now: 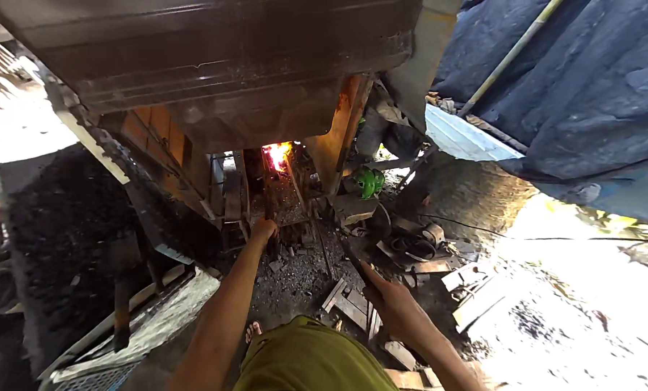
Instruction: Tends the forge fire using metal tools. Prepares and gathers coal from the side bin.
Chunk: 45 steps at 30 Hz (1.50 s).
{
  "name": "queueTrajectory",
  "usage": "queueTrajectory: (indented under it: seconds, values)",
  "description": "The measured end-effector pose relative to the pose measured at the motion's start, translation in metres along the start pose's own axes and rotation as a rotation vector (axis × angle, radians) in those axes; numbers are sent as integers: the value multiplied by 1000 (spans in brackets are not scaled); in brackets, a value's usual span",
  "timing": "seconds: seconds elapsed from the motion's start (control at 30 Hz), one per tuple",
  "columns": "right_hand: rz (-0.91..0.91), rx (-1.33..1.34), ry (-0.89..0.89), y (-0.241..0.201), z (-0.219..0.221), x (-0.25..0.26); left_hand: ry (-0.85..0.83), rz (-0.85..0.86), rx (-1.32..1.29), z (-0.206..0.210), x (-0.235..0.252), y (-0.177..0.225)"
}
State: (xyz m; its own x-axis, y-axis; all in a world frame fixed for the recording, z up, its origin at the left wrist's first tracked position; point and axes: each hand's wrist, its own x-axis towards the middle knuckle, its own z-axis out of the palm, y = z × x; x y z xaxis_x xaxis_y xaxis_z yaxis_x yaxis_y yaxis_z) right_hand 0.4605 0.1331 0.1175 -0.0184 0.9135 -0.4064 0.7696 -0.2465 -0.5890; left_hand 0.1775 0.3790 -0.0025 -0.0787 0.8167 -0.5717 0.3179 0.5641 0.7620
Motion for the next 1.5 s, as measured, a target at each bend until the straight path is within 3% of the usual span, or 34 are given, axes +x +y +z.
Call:
queueTrajectory:
  seconds: [0.17,0.23,0.4,0.57,0.7,0.87,0.97,1.1,1.2,1.33,1.5]
  values:
    - [-37,540,-37,25,44,27,-39,-58,-58,-7,-13,-3]
    - [-38,620,-45,22,57,34,-78,-81,-120,-20,-31,-5]
    - [-82,201,34,-14,47,56,-117,-83,-127,-51,-93,-23]
    - [-107,-199,-7,-77,16,120,-127,13,-14,-77,-132,-51]
    - [-66,-359,-39,-70,0,117,-126,48,-72,-102,-160,-87]
    - [-70,-409,17,-61,-20,70,-74,41,-149,-134,-198,-130]
    - [-111,-299,44,-79,-24,101,-45,37,-193,-148,-211,-145]
    - [-90,62,49,-94,1,169,-8,41,-248,-158,-225,-156]
    - [-49,284,29,-90,34,155,11,61,-287,-162,-234,-171]
    - [-63,142,67,-106,34,127,29,34,-288,-164,-246,-188]
    - [-163,-225,67,-153,4,192,28,8,-274,-169,-245,-185]
